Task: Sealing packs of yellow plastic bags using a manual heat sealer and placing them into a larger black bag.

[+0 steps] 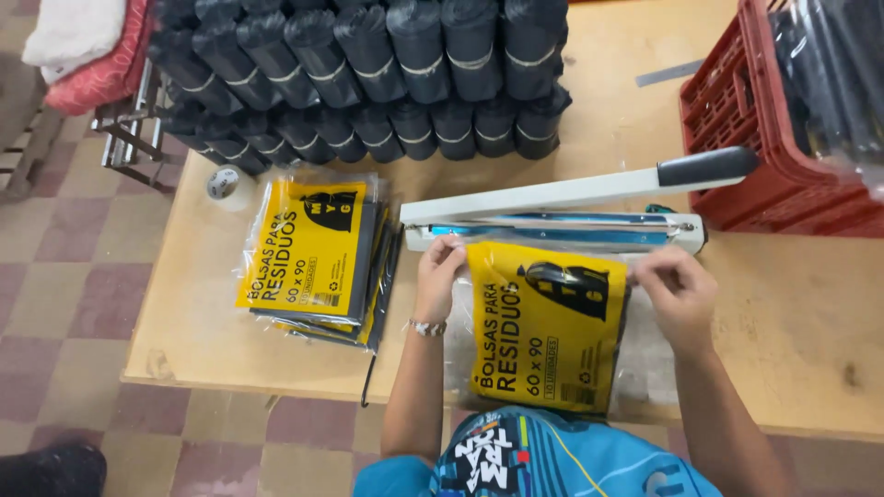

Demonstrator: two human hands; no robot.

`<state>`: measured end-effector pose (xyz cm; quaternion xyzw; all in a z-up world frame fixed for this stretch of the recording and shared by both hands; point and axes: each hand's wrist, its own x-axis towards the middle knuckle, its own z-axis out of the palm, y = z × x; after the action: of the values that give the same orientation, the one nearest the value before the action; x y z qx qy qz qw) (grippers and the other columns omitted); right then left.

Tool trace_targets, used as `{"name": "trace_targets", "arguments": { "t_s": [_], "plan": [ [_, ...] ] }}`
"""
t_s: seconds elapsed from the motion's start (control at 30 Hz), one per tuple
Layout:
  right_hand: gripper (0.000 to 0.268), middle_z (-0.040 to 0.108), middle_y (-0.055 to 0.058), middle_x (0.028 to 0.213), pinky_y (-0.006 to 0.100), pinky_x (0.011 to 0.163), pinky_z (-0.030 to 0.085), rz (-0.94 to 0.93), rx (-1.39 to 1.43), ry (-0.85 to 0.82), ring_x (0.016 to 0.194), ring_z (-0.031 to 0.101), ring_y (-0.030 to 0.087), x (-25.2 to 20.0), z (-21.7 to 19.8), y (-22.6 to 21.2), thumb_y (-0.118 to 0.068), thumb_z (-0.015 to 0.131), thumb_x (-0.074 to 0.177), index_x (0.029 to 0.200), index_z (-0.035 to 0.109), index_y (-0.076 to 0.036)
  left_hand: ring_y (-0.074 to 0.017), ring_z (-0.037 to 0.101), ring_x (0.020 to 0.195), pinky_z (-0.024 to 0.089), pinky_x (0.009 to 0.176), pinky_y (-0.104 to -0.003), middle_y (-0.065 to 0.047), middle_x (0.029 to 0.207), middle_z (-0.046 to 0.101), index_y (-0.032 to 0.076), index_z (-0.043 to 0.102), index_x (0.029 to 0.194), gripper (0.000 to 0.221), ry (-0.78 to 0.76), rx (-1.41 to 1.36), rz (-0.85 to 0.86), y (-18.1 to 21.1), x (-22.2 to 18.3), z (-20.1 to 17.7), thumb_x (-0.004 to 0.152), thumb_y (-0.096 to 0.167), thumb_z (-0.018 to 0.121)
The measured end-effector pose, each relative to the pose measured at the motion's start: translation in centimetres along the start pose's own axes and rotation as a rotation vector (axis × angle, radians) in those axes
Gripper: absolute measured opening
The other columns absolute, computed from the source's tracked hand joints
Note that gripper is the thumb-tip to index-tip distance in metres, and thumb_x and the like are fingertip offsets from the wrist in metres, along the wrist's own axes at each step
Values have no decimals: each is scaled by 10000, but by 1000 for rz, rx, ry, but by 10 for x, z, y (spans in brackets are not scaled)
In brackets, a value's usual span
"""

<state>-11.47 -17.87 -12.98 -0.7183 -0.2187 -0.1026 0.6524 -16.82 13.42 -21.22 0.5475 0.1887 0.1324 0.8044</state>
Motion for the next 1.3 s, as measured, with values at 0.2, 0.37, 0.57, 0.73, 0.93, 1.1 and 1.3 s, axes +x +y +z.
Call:
{"name": "trace_targets", "arguments": {
  "t_s": [0.2, 0.37, 0.57, 0.73, 0.93, 1.1, 1.3],
  "plan": [
    [77, 669, 113, 904, 198, 734, 578, -250, 17, -121, 800, 694, 148, -14, -40, -66, -21, 654, 930, 991, 617, -53, -84, 566, 820, 496, 732, -207, 0, 983, 599, 100, 606, 1093, 190, -249, -103, 415, 98, -75, 13, 928, 9, 615],
    [167, 621, 211, 946, 298, 804, 622, -183, 14, 64, 851, 719, 292, -17, -75, -102, 76, 681, 912, 948, 541, -7, -174, 585, 694, 500, 590, -280, -49, 771, 606, 117, 639, 901, 63, -233, 633, 1043, 178, -145, 29, 949, 106, 600],
    [97, 569, 147, 1067, 298, 924, 580, -282, -167, 80, 976, 695, 256, 6, -108, -148, 25, 606, 1116, 1085, 533, -32, -275, 616, 829, 579, 776, -387, -127, 912, 633, 6, 665, 941, 280, -645, 1084, 1269, 232, -206, 56, 992, 2, 390],
    [106, 611, 244, 948, 324, 815, 582, -511, -225, -77, 859, 716, 315, 28, -113, -181, 69, 651, 968, 968, 546, 72, -226, 495, 654, 411, 534, -339, -62, 800, 553, 41, 653, 941, 185, -1210, 965, 1031, 258, -216, 73, 1049, 106, 518],
    [82, 638, 109, 904, 229, 737, 643, -353, -66, -115, 804, 767, 210, -3, -104, -187, 10, 596, 957, 936, 580, -67, -214, 430, 590, 386, 564, -346, 3, 689, 474, 140, 666, 1007, 269, -1049, 899, 1030, 268, -207, 61, 1030, 180, 400],
    [74, 662, 114, 945, 339, 862, 707, -383, -110, -279, 874, 796, 243, -27, -121, -188, -41, 561, 914, 977, 584, -73, -238, 419, 597, 398, 566, -362, -34, 735, 477, 89, 625, 997, 231, -1097, 896, 936, 275, -219, 47, 987, 74, 395],
    [252, 731, 80, 1072, 329, 888, 750, -485, -44, -701, 984, 870, 218, -29, -153, -150, -255, 581, 918, 1149, 617, -161, -217, 537, 682, 408, 629, -360, -27, 759, 524, 113, 666, 984, 273, -1070, 949, 931, 273, -227, 23, 1033, 219, 419]
  ]
}}
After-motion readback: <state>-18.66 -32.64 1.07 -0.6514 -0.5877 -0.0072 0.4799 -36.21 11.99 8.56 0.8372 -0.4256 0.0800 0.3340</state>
